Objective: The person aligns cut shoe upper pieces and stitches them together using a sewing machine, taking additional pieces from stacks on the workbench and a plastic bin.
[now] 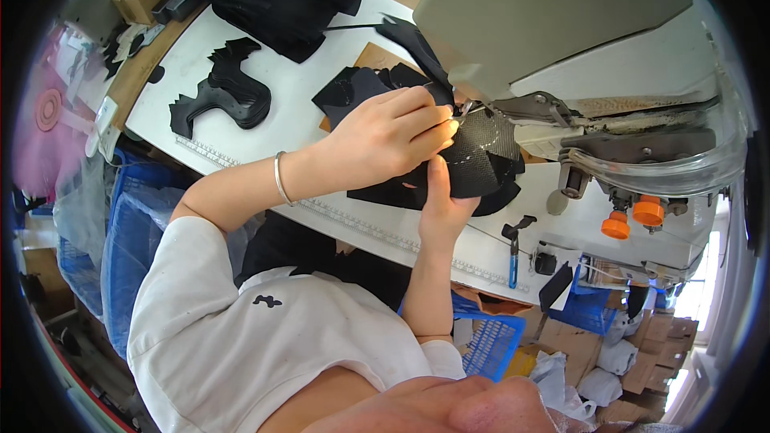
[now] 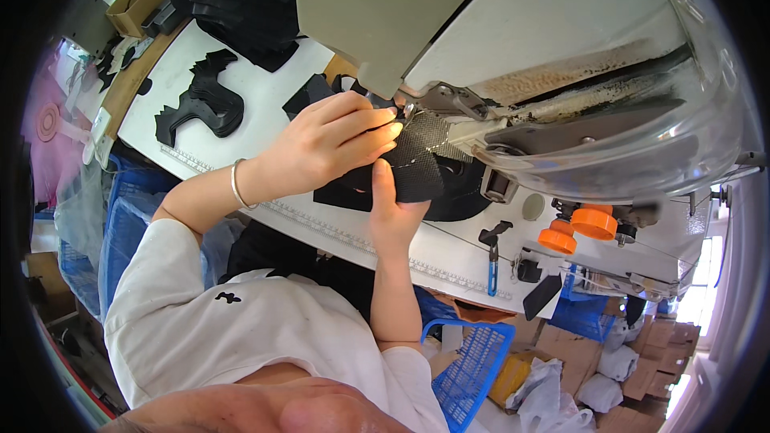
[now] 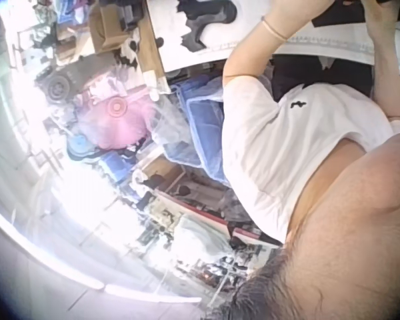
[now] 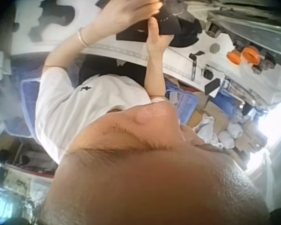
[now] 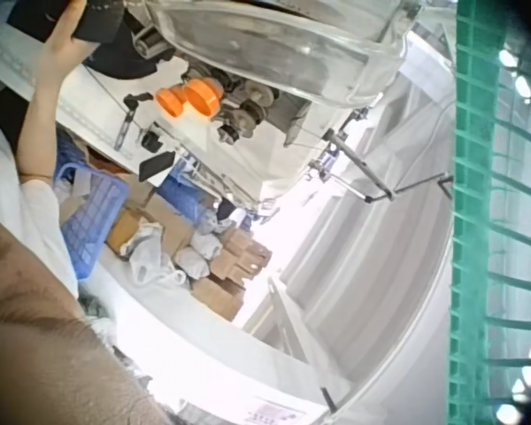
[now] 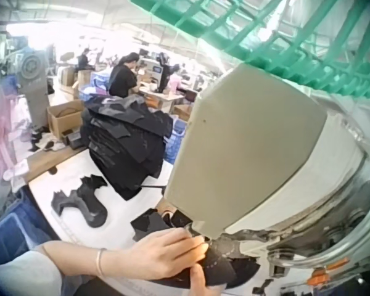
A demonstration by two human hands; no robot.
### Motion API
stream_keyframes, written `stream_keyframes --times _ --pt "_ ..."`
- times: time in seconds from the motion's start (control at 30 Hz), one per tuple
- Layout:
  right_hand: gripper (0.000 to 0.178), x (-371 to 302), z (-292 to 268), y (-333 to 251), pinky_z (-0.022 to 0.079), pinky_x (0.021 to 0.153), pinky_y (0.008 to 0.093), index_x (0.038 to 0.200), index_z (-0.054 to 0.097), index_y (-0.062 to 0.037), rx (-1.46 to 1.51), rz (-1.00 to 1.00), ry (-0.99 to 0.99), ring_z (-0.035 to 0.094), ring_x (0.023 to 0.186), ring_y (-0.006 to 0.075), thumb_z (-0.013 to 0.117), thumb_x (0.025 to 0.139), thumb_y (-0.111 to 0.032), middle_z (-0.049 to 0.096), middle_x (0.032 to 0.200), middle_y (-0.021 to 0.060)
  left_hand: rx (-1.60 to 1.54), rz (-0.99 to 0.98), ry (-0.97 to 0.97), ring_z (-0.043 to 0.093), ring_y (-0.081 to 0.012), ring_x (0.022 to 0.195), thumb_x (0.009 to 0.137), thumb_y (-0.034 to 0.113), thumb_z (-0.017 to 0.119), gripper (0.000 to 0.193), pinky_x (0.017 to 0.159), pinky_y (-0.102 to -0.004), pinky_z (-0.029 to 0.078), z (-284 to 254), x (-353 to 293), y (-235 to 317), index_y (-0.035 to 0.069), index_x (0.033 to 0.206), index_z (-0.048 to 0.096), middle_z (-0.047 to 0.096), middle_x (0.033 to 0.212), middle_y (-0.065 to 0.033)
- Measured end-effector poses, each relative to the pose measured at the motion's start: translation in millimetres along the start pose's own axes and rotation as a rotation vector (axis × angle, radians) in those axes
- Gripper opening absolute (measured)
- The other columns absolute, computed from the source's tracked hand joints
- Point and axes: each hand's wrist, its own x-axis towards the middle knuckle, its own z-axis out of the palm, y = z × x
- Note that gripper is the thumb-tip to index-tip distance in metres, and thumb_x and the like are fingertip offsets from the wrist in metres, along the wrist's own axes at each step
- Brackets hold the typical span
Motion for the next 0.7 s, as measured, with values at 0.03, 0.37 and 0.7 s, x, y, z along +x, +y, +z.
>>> stream_keyframes --times 0.03,0.37,0.7 --pt "0.02 1.2 0.0 -3.2 0.046 0.08 0.0249 0.11 0.062 0.0022 0.002 0.002 0.002 0.059 0.089 0.0111 0.063 0.092 -0.008 0.064 0.101 0.0041 0.019 -0.017 0.016 0.058 -0.0242 0.083 0.066 0.01 0.072 0.031 0.067 -0.0321 0.052 0.5 -0.3 1.0 -0.001 0.094 0.068 0.063 0.107 -0.0105" --pt "0.03 8.0 -1.6 -3.6 0.049 0.088 0.029 0.12 0.055 0.0043 0.149 0.039 0.025 0.06 0.098 0.0144 0.06 0.091 -0.003 0.062 0.113 0.0088 -0.056 -0.048 -0.095 0.056 -0.0231 0.087 0.07 0.009 0.075 0.036 0.071 -0.0311 0.049 -17.2 2.7 -17.5 0.004 0.105 0.071 0.061 0.104 -0.0057" --pt "0.019 -8.1 34.0 -2.4 0.058 0.051 0.0287 0.108 0.058 0.0053 0.245 0.176 -0.027 0.063 0.057 0.0165 0.059 0.095 -0.008 0.064 0.086 0.0105 -0.245 0.068 -0.153 0.06 -0.0261 0.092 0.066 0.006 0.074 0.026 0.075 -0.0327 0.054 -28.4 3.4 -35.8 0.002 0.092 0.073 0.069 0.1 -0.0073"
